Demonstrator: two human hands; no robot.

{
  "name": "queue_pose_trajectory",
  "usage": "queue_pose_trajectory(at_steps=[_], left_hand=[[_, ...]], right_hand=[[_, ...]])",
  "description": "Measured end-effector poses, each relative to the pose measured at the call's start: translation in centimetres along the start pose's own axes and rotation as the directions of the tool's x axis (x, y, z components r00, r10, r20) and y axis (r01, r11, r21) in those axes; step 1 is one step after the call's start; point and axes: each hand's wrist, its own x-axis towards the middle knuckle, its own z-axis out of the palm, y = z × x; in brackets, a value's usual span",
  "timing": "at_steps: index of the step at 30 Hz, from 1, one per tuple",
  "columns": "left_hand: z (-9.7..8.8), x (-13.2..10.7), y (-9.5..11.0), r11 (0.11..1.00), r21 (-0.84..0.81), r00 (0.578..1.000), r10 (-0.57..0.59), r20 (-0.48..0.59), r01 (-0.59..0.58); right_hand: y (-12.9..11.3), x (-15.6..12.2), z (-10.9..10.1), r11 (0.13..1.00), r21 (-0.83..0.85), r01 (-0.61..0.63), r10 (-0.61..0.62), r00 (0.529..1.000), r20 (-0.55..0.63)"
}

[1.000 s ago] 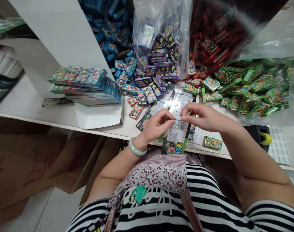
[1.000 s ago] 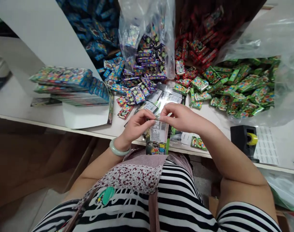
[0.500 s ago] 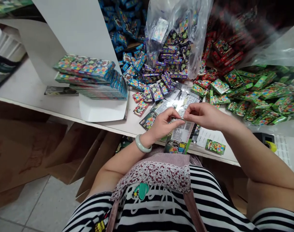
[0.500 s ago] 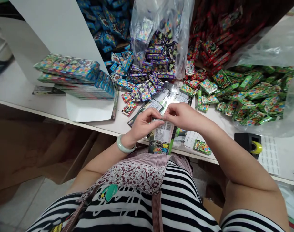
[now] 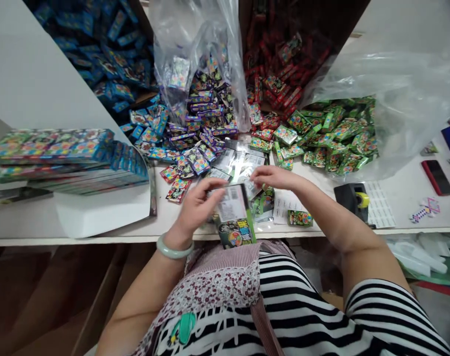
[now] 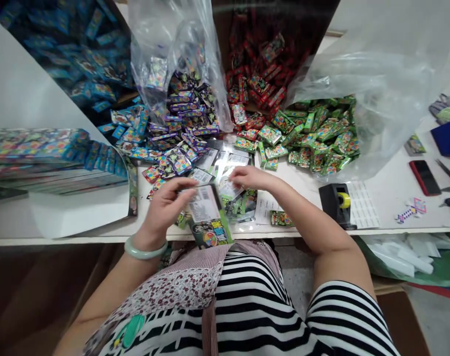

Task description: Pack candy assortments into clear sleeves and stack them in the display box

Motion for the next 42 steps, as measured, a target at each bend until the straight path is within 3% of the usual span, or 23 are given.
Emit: queue_pose_trajectory(at_steps=[1,2,4,5,7,10,13,17,21,24,27,29,31,33,34,37,39,42], left_hand=[[-0.7,0.0,-0.5,0.998,-0.03,0.993,-0.053,-0.103,0.05],[-1.4,-0.1,-1.2,0.993,-0.078,0.971,-0.108,-0.214,0.093],[-2.3,-0.1,-2.7,0.969,-0.212,0.891,-0.206,-0.404,0.128],[-2.6,-0.1,-3.5,0.95,-0.287,0.847,-0.25,-0.47,0.122],[-2.6,-0.3,-4.9,0.902,-0.417,0.784,-0.34,-0.519,0.115],[-2.0,-1.3,-6.6,0.84,-0.505,0.754,-0.459,-0.47,0.197],[-1.9,-3.2,-7.7,0.87,-0.394,0.775,-0.46,-0.432,0.297],[-3.1,-5.7,-8.4,0.939,0.015,0.865,-0.311,-0.394,0.344],[-3.7,-5.6,-7.6,0.865,0.454,0.941,-0.056,-0.335,0.213],[-2.7,-3.8,-6.4,0.813,0.582,0.992,0.07,-0.101,0.001],[-1.3,-2.0,-5.8,0.762,0.632,0.979,0.011,0.206,-0.141],[-0.5,-1.1,-5.9,0.721,0.673,0.945,-0.078,0.318,-0.167],[0.0,-0.6,-6.2,0.692,0.701,0.915,-0.152,0.374,-0.171],[0.3,-0.3,-6.5,0.681,0.71,0.895,-0.188,0.404,-0.177],[0.3,-0.2,-6.6,0.68,0.711,0.892,-0.191,0.41,-0.181],[0.3,-0.1,-6.5,0.679,0.705,0.911,-0.133,0.391,-0.204],[0.0,-0.2,-6.1,0.679,0.7,0.937,-0.054,0.346,-0.22],[-1.1,-0.5,-5.4,0.686,0.691,0.966,0.07,0.25,-0.228]], right_hand=[[1.2,-0.1,-1.6,0.979,-0.202,0.0,-0.042,0.979,-0.2],[2.4,-0.1,-3.3,0.927,-0.371,-0.044,-0.107,0.92,-0.377],[4.8,-0.1,-6.3,0.804,-0.561,-0.198,-0.173,0.825,-0.539],[5.9,0.0,-7.4,0.744,-0.627,-0.23,-0.211,0.81,-0.547],[7.7,0.3,-8.8,0.646,-0.727,-0.234,-0.265,0.825,-0.5],[9.3,0.8,-9.0,0.574,-0.792,-0.206,-0.298,0.849,-0.437],[10.5,0.6,-8.7,0.578,-0.793,-0.193,-0.308,0.848,-0.431],[11.8,-0.2,-8.7,0.603,-0.789,-0.119,-0.347,0.851,-0.394],[12.1,-0.3,-9.2,0.654,-0.751,-0.092,-0.323,0.863,-0.387],[11.6,-0.3,-9.5,0.645,-0.753,-0.13,-0.269,0.884,-0.383],[11.1,-0.9,-9.5,0.64,-0.759,-0.116,-0.275,0.888,-0.368],[11.0,-1.6,-9.3,0.722,-0.687,-0.088,-0.29,0.862,-0.415],[10.9,-2.2,-8.9,0.865,-0.501,-0.035,-0.256,0.827,-0.501],[10.8,-2.7,-8.1,0.986,-0.159,0.056,-0.138,0.81,-0.57],[10.6,-2.9,-7.7,0.993,0.047,0.106,-0.06,0.816,-0.575],[9.8,-3.0,-6.2,0.832,0.522,0.185,0.115,0.864,-0.49],[9.0,-2.9,-5.3,0.761,0.623,0.183,0.146,0.886,-0.439],[7.9,-2.5,-4.1,0.745,0.643,0.178,0.12,0.913,-0.391]])
